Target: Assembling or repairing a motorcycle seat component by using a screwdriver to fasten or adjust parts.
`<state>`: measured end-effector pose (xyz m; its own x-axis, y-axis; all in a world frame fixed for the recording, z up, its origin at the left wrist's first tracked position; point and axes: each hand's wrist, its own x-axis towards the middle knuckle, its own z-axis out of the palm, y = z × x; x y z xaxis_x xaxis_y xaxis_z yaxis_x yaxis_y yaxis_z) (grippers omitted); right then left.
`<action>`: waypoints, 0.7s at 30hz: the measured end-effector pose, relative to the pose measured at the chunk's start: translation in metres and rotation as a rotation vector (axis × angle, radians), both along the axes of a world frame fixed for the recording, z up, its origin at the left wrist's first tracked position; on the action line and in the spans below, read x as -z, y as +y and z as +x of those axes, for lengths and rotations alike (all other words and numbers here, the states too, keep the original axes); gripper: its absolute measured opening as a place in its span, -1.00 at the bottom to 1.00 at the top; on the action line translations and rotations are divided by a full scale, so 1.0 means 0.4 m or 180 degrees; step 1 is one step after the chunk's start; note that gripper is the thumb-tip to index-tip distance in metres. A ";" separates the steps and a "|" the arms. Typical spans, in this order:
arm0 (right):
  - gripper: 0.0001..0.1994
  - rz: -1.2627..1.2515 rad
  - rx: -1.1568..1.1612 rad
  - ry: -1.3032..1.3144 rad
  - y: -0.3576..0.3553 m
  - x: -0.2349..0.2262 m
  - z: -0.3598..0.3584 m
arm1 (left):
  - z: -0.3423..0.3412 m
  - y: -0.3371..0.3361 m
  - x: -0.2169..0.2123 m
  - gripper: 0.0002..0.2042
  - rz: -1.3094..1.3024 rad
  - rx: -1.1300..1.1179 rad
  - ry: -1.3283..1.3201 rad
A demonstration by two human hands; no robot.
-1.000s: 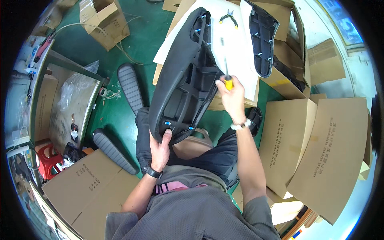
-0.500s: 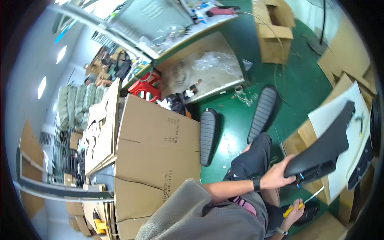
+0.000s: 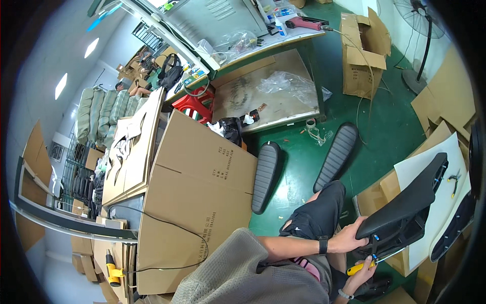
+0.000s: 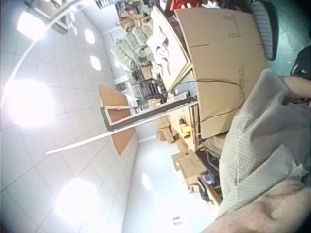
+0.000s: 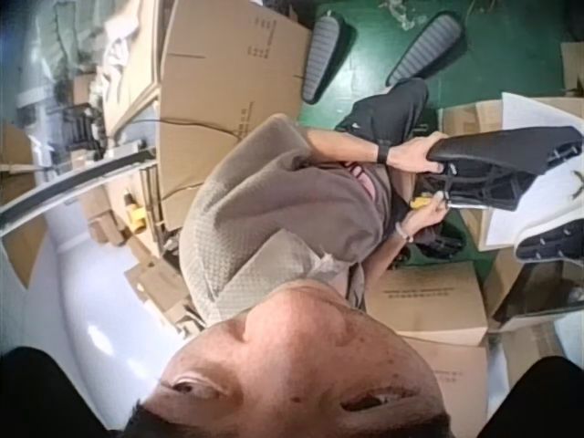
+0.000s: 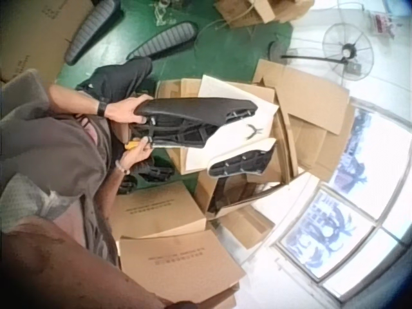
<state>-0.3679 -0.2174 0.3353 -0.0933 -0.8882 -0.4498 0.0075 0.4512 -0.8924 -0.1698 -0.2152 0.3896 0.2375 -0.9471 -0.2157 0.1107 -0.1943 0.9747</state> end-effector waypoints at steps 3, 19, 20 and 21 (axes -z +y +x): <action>-0.68 -0.0038 -0.0029 -0.0107 0.006 0.019 -0.020 | 0.020 -0.014 -0.002 -0.23 0.0051 0.0292 0.0070; -0.66 0.0125 0.0205 -0.0672 0.003 0.033 -0.050 | -0.018 -0.011 -0.015 -0.18 0.0290 0.0561 0.0001; -0.65 0.0114 0.0253 -0.0681 0.004 0.032 -0.049 | -0.018 -0.010 -0.017 -0.18 0.0288 0.0554 -0.0004; -0.65 0.0111 0.0248 -0.0683 0.005 0.038 -0.052 | -0.019 -0.007 -0.020 -0.16 0.0244 0.0535 -0.0029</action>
